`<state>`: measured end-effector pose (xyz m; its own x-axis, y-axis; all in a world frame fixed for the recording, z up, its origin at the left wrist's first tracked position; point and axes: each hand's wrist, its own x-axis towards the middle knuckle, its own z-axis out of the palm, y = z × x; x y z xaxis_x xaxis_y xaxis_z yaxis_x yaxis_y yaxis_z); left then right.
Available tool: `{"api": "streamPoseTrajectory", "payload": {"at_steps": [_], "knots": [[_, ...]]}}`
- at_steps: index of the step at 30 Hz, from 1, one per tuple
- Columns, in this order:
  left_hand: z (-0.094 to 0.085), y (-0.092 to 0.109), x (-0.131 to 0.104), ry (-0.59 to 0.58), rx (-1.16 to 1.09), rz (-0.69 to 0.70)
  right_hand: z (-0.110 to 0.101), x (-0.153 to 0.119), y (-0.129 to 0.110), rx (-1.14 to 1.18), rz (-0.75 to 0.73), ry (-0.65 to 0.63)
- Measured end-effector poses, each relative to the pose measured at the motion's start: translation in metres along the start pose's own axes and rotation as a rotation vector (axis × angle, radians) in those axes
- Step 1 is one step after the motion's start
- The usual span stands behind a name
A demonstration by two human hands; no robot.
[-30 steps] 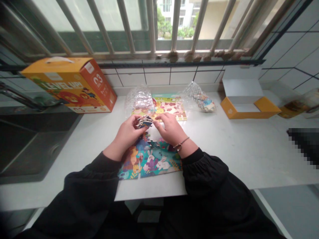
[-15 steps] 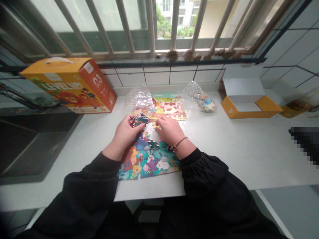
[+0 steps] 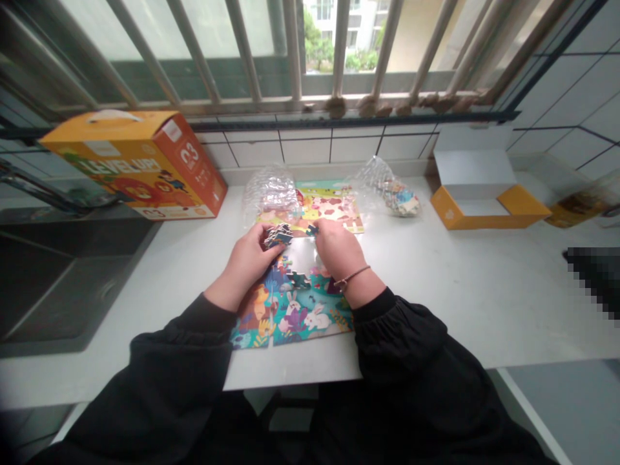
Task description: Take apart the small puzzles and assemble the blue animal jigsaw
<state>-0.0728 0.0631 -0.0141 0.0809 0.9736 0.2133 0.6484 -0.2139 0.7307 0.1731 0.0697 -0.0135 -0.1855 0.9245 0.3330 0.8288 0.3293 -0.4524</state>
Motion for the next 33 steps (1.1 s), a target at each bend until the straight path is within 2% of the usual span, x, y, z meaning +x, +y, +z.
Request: {"api": "streamPoseTrajectory", "payload": {"at_steps": [7, 12, 16, 20, 24, 29, 33], "knots": [[0.002, -0.001, 0.001, -0.002, -0.017, -0.015, -0.002, -0.003, -0.002, 0.229, 0.026, 0.017], [0.008, -0.009, 0.003, -0.028, -0.152, -0.051, 0.001, -0.006, -0.011, 0.447, 0.02, -0.019], [0.013, -0.015, 0.004, -0.07, -0.205, -0.014, 0.006, -0.006, -0.014, 0.435, 0.051, -0.093], [0.012, -0.009, 0.002, -0.143, -0.263, 0.049, 0.009, -0.006, -0.01, 0.405, 0.039, -0.082], [0.009, 0.0, -0.001, -0.188, -0.266, 0.081, 0.013, -0.006, -0.006, 0.404, 0.013, -0.025], [0.0, 0.004, -0.002, -0.26, -0.264, 0.141, 0.007, -0.006, -0.012, 0.406, -0.06, -0.145], [-0.02, -0.004, 0.003, -0.154, -0.145, 0.158, 0.002, -0.005, -0.015, 0.373, -0.019, -0.137]]}}
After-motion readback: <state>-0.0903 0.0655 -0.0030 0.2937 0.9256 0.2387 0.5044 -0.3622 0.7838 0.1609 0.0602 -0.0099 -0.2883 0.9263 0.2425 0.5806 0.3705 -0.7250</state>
